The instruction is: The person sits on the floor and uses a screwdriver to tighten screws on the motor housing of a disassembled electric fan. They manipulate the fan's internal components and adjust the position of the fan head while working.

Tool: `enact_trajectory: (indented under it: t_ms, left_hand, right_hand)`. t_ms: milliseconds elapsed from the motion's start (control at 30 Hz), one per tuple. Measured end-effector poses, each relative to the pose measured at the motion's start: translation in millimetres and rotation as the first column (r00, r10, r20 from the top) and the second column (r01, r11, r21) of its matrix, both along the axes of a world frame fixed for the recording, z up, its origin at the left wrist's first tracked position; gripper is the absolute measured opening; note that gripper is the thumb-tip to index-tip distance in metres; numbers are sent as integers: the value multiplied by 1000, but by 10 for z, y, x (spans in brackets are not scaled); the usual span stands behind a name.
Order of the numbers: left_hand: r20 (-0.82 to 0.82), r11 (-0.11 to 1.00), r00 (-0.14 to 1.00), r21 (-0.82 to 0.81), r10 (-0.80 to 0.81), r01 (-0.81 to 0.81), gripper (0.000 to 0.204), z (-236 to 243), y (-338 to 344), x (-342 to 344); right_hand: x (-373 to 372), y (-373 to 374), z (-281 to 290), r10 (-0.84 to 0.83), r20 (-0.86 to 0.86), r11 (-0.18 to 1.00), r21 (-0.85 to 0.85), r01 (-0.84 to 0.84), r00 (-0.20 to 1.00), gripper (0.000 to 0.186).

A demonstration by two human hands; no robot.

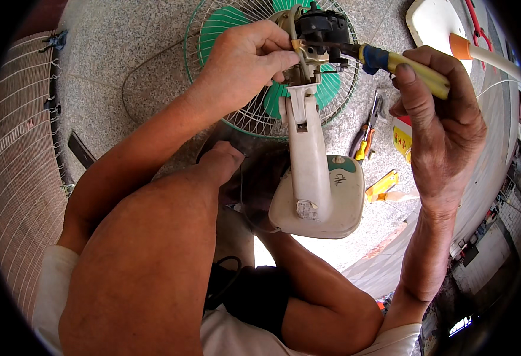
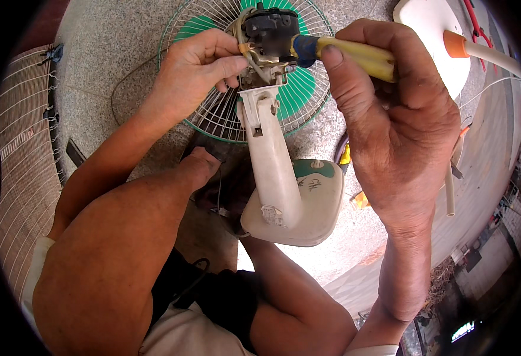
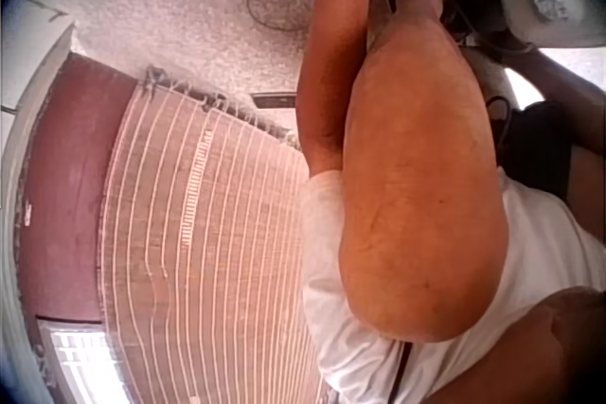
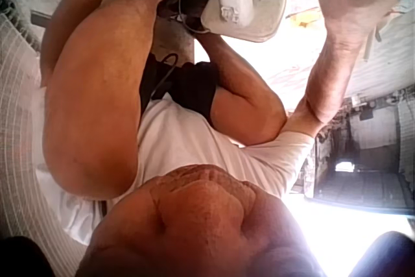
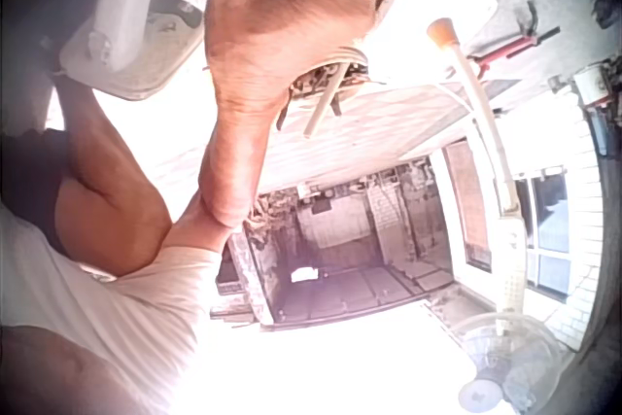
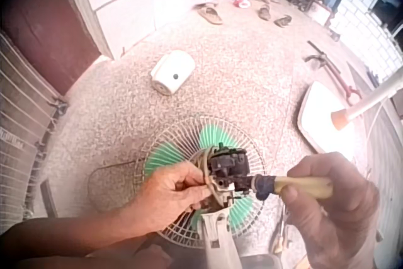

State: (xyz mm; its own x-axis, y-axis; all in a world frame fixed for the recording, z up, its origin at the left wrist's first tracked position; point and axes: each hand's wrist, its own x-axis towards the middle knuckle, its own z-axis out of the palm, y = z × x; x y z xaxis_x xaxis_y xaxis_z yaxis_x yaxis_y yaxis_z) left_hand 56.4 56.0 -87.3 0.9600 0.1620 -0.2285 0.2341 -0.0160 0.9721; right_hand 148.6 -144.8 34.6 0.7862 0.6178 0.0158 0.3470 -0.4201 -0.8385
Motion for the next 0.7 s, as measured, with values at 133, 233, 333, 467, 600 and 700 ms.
enact_trajectory:
  t_ms: [133,233,333,467,600,700]
  left_hand:
    - [5,1000,1000,-2,2,-2,14,-10,4,-6]
    - [-3,1000,1000,-7,5,-5,14,-4,2,-3]
    - [-16,1000,1000,-16,13,-14,13,2,-8,-1]
    - [-38,1000,999,-25,16,-17,12,-6,-9,8]
    - [-65,999,998,-32,24,-26,10,28,-21,16]
    - [-77,999,997,-25,29,-31,10,52,-32,27]
  right_hand:
    - [-29,28,29,7,7,999,-36,-6,1000,22]
    - [-56,37,11,15,44,1000,-22,-14,999,22]
    - [-76,38,27,93,181,993,-91,-77,979,21]
    - [-116,142,119,182,281,967,-226,-119,942,17]
    - [-66,217,126,129,196,971,-225,-83,972,18]
    - [-8,258,68,80,191,984,-171,-47,978,20]
